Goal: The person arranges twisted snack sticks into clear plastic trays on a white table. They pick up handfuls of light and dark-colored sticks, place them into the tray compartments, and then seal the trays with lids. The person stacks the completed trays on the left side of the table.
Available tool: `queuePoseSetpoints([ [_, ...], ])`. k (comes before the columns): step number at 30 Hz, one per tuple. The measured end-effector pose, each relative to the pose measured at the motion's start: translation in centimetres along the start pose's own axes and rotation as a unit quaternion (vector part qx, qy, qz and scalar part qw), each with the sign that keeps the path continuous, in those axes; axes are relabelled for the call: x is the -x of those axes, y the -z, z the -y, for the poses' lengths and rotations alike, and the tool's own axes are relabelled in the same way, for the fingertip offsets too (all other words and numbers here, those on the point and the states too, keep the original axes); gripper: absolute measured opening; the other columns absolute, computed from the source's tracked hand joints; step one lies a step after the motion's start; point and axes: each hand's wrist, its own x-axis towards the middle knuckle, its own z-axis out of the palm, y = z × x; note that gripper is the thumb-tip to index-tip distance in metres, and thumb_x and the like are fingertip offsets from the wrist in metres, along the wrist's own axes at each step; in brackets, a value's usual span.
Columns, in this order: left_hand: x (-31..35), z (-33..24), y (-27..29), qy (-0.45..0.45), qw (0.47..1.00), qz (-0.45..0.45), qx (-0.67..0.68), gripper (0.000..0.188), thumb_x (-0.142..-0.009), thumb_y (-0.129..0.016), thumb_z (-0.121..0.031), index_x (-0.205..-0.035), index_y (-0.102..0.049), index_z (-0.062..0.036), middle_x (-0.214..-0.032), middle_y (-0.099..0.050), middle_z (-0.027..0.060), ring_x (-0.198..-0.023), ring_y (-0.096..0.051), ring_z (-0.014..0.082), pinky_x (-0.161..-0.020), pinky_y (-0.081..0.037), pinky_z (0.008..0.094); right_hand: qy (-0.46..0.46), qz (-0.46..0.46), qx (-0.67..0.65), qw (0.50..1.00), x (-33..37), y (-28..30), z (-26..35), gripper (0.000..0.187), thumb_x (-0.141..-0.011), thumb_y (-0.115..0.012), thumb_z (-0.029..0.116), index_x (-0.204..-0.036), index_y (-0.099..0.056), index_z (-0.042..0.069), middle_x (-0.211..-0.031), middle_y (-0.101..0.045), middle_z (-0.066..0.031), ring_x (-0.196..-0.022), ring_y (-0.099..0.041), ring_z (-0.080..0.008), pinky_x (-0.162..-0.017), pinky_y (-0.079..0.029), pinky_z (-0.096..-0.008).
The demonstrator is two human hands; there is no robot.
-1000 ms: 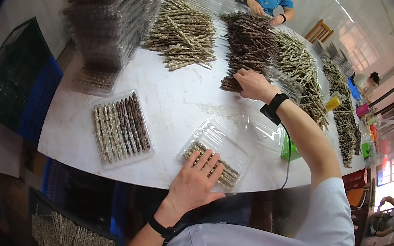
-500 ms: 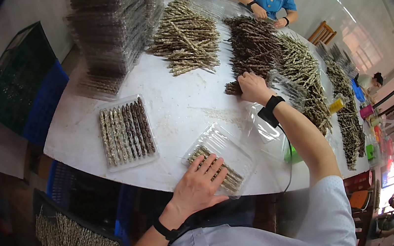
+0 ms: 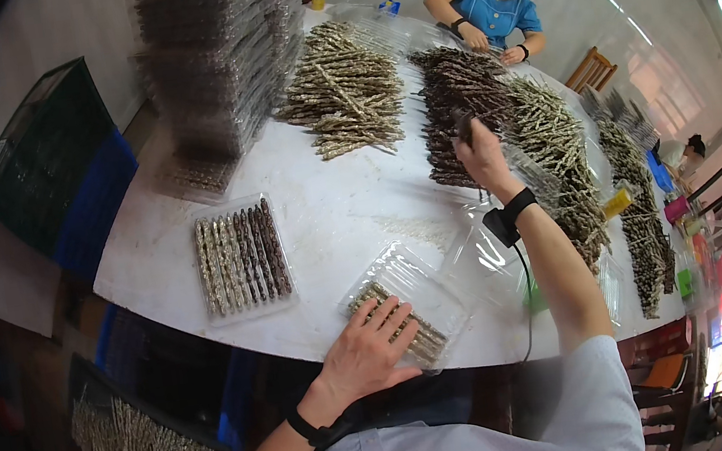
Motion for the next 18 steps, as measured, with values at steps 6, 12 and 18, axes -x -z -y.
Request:
queuePoseSetpoints([
  [6, -0.1, 0.0, -0.2, -0.004, 1.0, -0.002, 0.001, 0.064, -0.073, -0.077, -0.05, -0.117, -0.063, -0.0064, -0.128, -0.06, 0.0144, -0.124, -0.052, 0.0319, -0.108, -0.037, 0.0468, -0.118, -0.19, -0.472, 0.852, -2.3, 3.3, 2.4, 0.015, -0.093, -0.063, 0.012, -0.1, -0.053, 0.003, -0.075, -0.058, -0.0055, -0.062, -0.059, -0.0145, -0.057, -0.05, -0.0289],
  [12, 0.1, -0.1, 0.0, 0.002, 1.0, 0.003, 0.007, 0.064, -0.073, -0.077, -0.047, -0.118, -0.063, -0.0044, -0.13, -0.058, 0.0147, -0.126, -0.051, 0.0317, -0.11, -0.036, 0.0465, -0.069, -0.198, -0.472, 0.856, 0.2, -1.5, 7.2, 0.022, -0.09, -0.066, 0.006, -0.104, -0.049, 0.003, -0.078, -0.059, -0.0045, -0.066, -0.061, -0.0132, -0.059, -0.051, -0.0275],
  [18, 0.2, 0.0, -0.6, 0.0, 1.0, -0.016, 0.002, 0.064, -0.072, -0.077, -0.05, -0.116, -0.064, -0.0062, -0.128, -0.06, 0.014, -0.123, -0.053, 0.0313, -0.108, -0.037, 0.0466, -0.14, -0.086, -0.383, 0.909, 4.8, -6.6, 8.1, 0.03, -0.085, -0.073, 0.009, -0.106, -0.053, 0.003, -0.073, -0.058, -0.002, -0.064, -0.055, -0.0094, -0.058, -0.046, -0.0274],
])
